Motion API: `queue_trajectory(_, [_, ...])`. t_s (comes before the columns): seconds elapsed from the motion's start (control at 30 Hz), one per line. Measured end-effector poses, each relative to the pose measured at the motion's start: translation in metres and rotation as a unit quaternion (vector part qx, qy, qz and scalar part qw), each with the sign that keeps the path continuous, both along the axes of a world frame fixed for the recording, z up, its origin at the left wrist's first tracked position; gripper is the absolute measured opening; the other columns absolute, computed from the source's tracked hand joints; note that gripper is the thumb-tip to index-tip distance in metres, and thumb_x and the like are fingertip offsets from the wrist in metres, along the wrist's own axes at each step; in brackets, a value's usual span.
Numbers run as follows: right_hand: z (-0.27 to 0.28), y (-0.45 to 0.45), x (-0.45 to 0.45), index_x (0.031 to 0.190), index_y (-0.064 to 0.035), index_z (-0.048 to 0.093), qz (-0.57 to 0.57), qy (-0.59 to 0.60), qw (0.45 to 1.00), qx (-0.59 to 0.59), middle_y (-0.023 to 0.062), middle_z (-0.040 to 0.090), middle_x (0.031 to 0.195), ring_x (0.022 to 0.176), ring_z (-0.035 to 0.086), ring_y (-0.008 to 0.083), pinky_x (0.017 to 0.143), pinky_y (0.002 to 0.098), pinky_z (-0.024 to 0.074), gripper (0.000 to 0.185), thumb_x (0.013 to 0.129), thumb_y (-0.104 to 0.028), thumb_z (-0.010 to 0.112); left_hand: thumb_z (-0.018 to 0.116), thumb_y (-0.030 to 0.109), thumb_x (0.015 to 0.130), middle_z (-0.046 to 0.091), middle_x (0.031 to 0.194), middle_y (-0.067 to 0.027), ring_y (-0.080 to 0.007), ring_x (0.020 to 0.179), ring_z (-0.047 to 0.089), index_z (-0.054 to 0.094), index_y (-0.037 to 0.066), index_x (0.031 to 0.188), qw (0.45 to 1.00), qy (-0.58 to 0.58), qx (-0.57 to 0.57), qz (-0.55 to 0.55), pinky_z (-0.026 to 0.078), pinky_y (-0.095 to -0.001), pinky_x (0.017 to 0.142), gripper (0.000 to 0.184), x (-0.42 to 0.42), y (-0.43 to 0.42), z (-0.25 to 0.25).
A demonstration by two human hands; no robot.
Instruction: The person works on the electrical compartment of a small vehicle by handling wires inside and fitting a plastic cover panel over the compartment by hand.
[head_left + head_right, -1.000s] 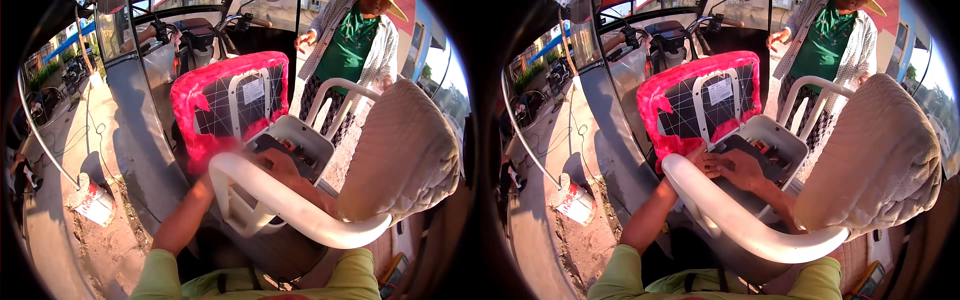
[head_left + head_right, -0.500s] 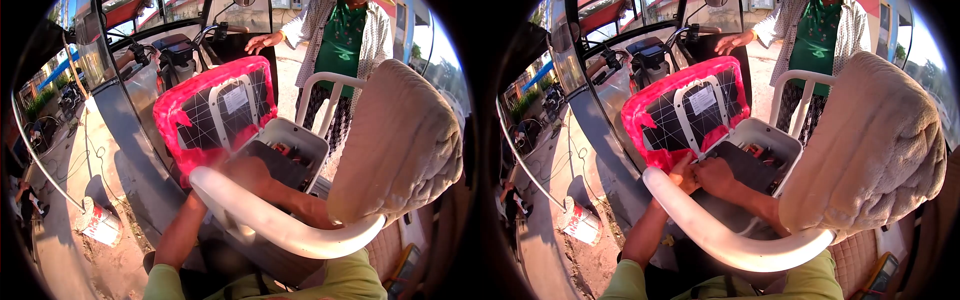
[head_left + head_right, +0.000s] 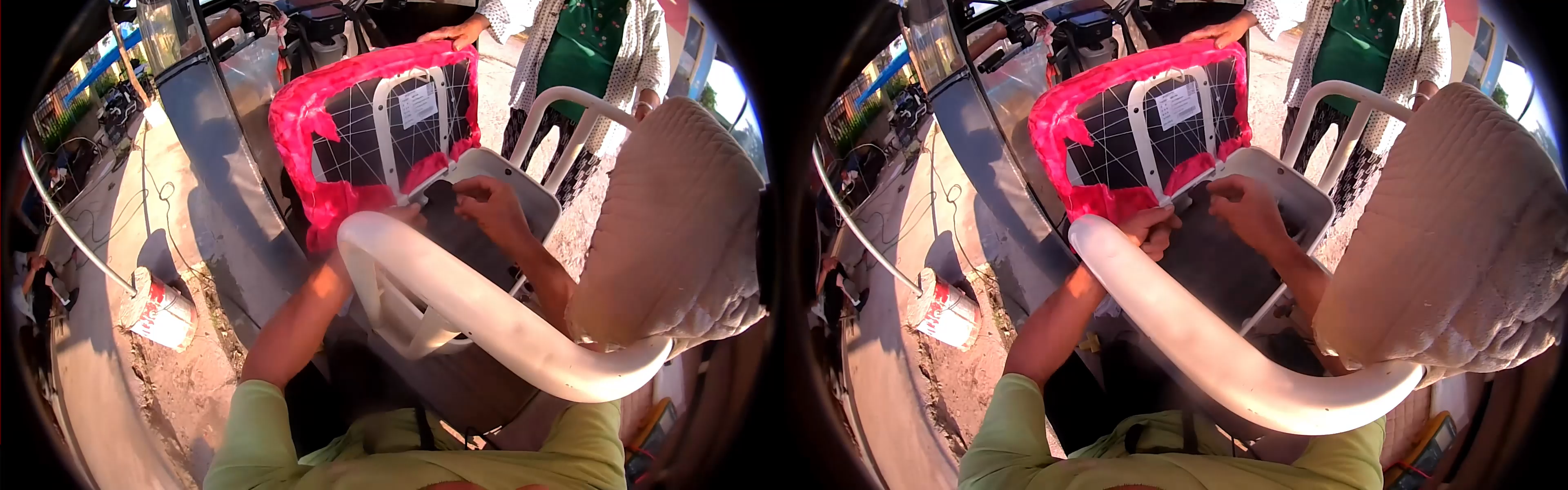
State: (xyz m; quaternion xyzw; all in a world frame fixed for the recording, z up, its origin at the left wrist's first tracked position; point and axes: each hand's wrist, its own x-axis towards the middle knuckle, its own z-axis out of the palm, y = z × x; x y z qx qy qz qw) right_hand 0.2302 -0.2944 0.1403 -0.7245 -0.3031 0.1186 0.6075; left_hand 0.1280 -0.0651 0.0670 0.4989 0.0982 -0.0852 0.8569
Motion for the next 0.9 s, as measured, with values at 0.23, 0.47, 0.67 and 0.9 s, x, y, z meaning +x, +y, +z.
queue_trajectory(0.23, [0.011, -0.047, 0.044, 0.122, 0.0062, 0.063, -0.083, 0.198, 0.972, 0.1, 0.0123, 0.069, 0.101, 0.082, 0.07, 0.0189, 0.073, 0.0272, 0.0565, 0.038, 0.087, -0.003, 0.071, 0.06, 0.028, 0.103, 0.061, 0.066, -0.0001, -0.0123, 0.057, 0.057, 0.07, 0.002, 0.103, 0.826, -0.344, 0.446, 0.015, 0.046, -0.0304, 0.054, 0.027, 0.039, -0.028, 0.026])
queue_trajectory(0.47, [-0.002, -0.051, 0.047, 0.119, 0.0082, 0.065, -0.061, 0.157, 0.981, 0.093, 0.0123, 0.069, 0.099, 0.078, 0.07, 0.0197, 0.07, 0.0283, 0.0572, 0.036, 0.085, -0.003, 0.072, 0.063, 0.032, 0.095, 0.073, 0.084, -0.0093, -0.0323, 0.077, 0.071, 0.071, 0.016, 0.107, 0.551, -0.336, 0.759, -0.083, 0.055, -0.0455, 0.066, 0.021, 0.039, -0.041, 0.014])
queue_trajectory(0.67, [-0.034, -0.036, 0.08, 0.119, 0.0032, 0.067, -0.037, -0.003, 0.996, -0.077, 0.0084, 0.074, 0.095, 0.083, 0.071, 0.0148, 0.069, 0.0261, 0.0535, 0.032, 0.089, -0.006, 0.071, 0.064, 0.026, 0.093, 0.073, 0.083, -0.0074, -0.0308, 0.075, 0.071, 0.071, 0.015, 0.103, 0.528, -0.362, 0.764, -0.075, 0.055, -0.0452, 0.065, 0.016, 0.044, -0.04, 0.004])
queue_trajectory(0.9, [-0.064, -0.009, 0.095, 0.109, 0.0017, 0.07, -0.033, -0.133, 0.987, -0.088, 0.0119, 0.074, 0.1, 0.095, 0.071, 0.0204, 0.086, 0.0328, 0.0555, 0.024, 0.087, -0.006, 0.07, 0.065, 0.026, 0.092, 0.072, 0.082, -0.008, -0.0306, 0.076, 0.07, 0.07, 0.015, 0.1, 0.543, -0.37, 0.753, -0.049, 0.055, -0.0452, 0.066, 0.015, 0.036, -0.04, 0.005])
